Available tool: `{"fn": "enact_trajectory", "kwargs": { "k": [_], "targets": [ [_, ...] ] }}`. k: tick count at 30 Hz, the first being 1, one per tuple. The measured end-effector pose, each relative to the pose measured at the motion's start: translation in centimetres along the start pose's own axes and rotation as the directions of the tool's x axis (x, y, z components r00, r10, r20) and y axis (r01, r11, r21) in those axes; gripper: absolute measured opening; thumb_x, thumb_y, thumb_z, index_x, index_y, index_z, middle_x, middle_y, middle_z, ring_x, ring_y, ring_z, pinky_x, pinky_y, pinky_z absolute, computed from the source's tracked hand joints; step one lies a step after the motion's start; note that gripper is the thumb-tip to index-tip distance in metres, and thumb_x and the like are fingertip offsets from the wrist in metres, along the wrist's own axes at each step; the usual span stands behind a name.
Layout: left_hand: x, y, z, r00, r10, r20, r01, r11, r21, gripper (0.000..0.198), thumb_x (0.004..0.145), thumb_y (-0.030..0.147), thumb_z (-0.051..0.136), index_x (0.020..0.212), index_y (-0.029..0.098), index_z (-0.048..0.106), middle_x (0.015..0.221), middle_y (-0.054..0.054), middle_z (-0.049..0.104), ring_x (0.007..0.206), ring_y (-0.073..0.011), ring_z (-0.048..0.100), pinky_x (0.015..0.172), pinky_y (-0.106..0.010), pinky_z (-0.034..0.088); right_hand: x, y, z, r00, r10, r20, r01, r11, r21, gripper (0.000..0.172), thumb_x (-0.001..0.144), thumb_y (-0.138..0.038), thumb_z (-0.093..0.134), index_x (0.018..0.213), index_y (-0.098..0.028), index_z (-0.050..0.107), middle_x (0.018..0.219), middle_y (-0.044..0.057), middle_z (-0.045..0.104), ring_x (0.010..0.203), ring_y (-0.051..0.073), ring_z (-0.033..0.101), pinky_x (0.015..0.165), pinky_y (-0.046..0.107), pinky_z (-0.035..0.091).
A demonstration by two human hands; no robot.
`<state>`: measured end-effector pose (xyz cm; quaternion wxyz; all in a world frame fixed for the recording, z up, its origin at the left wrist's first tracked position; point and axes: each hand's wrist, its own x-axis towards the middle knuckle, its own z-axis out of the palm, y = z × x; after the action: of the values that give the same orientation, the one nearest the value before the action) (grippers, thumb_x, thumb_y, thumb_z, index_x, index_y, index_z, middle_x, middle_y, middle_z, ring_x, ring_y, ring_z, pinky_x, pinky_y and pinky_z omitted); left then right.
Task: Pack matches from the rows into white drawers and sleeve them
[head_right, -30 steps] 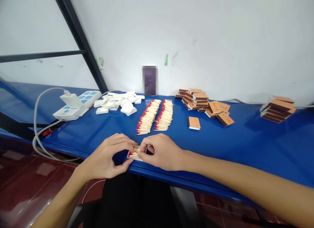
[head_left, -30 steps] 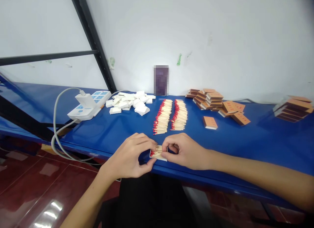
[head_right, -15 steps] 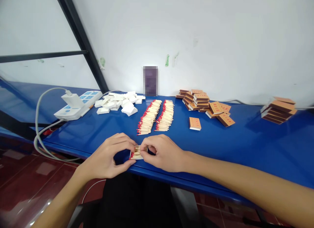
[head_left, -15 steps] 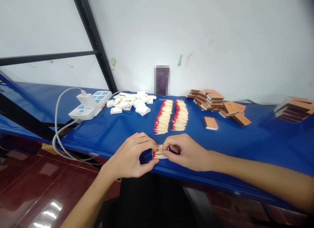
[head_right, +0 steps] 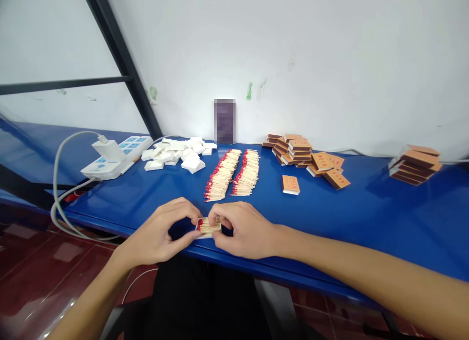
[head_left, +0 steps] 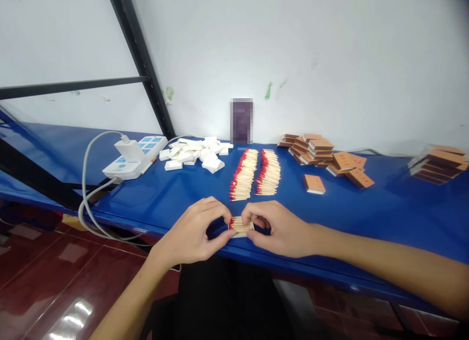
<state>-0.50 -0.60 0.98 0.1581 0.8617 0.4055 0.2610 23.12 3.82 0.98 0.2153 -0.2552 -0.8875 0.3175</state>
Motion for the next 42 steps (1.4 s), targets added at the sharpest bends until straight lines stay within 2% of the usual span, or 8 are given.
{"fn": "enact_trajectory", "kwargs": {
  "k": [4,9,19,25,27,31,36,42],
  "targets": [
    [-0.1,0.0,-0.1,1.0,-0.01,0.002,0.01,1.0,-0.003,0.006,0.094,0.023,0.056,0.098,0.022,0.06,0.099,-0.003,0.068,0.092,-0.0211,0.061,0.087,-0.035,0.047,-0.1,0.0,0.1,1.0,-0.003,0.001,0.003,0.999,-0.043,0.013,0.082,-0.015,0.059,0.092,-0.021,0.055,0.063,-0.01,0.041,0.054,0.008,0.039,0.055,0.022,0.03],
    [0.0,0.0,-0.2,1.0,0.003,-0.009,-0.003,1.0,0.002,0.013,0.097,0.022,0.049,0.101,0.021,0.061,0.099,-0.005,0.069,0.091,-0.0212,0.062,0.085,-0.035,0.049,0.1,0.0,0.3,1.0,-0.027,-0.008,0.026,0.995,-0.096,0.007,0.082,-0.015,0.059,0.082,-0.02,0.054,0.064,-0.008,0.043,0.056,0.008,0.041,0.057,0.022,0.031],
    [0.1,-0.2,0.2,1.0,0.001,-0.017,0.0,0.998,0.059,0.011,0.093,0.023,0.057,0.103,0.022,0.062,0.1,-0.004,0.069,0.093,-0.0217,0.061,0.086,-0.036,0.048,0.0,0.0,0.4,1.0,-0.021,-0.016,0.019,0.995,-0.093,0.005,0.086,-0.022,0.061,0.089,-0.021,0.057,0.063,-0.009,0.044,0.055,0.008,0.041,0.056,0.023,0.03],
    [0.4,-0.2,0.3,0.996,-0.038,-0.075,0.049,0.989,0.141,0.018,0.099,0.031,0.052,0.109,0.021,0.063,0.105,-0.006,0.069,0.095,-0.0235,0.06,0.087,-0.038,0.048,0.2,0.7,0.0,0.971,0.111,-0.212,-0.139,0.983,-0.122,0.007,0.089,-0.021,0.056,0.082,-0.02,0.058,0.06,-0.007,0.046,0.055,0.01,0.044,0.056,0.024,0.032],
    [0.4,-0.3,0.3,0.995,-0.06,-0.085,0.075,0.982,0.175,0.02,0.1,0.03,0.05,0.111,0.021,0.063,0.107,-0.006,0.068,0.096,-0.0242,0.059,0.088,-0.039,0.047,0.3,0.9,0.0,0.964,0.119,-0.238,-0.177,0.955,-0.238,0.007,0.088,-0.022,0.057,0.092,-0.02,0.062,0.065,-0.005,0.053,0.059,0.012,0.05,0.059,0.025,0.035],
    [0.4,-0.5,0.5,0.987,-0.124,-0.098,0.146,0.955,0.258,0.029,0.103,0.03,0.041,0.119,0.019,0.063,0.106,-0.008,0.064,0.095,-0.0256,0.055,0.088,-0.043,0.044,0.2,1.0,0.3,0.974,0.052,-0.221,-0.146,0.89,-0.431,0.031,0.093,-0.029,0.053,0.117,-0.016,0.064,0.091,0.007,0.07,0.083,0.022,0.064,0.076,0.034,0.045],
    [0.4,-0.6,0.6,0.986,-0.157,-0.06,0.168,0.936,0.308,0.036,0.105,0.033,0.037,0.125,0.018,0.063,0.104,-0.008,0.062,0.094,-0.0261,0.055,0.084,-0.043,0.042,0.0,0.8,0.2,0.982,0.072,-0.176,-0.142,0.892,-0.429,0.042,0.102,-0.033,0.038,0.127,-0.013,0.064,0.113,0.013,0.072,0.104,0.028,0.066,0.091,0.041,0.048],
    [0.4,-0.5,0.5,0.987,-0.158,-0.028,0.158,0.929,0.336,0.038,0.106,0.036,0.037,0.128,0.02,0.063,0.103,-0.007,0.061,0.093,-0.0255,0.055,0.083,-0.041,0.041,0.1,0.6,0.2,0.985,0.083,-0.148,-0.141,0.884,-0.446,0.042,0.102,-0.034,0.039,0.127,-0.013,0.065,0.111,0.015,0.071,0.105,0.028,0.066,0.093,0.043,0.048]
  ]
}}
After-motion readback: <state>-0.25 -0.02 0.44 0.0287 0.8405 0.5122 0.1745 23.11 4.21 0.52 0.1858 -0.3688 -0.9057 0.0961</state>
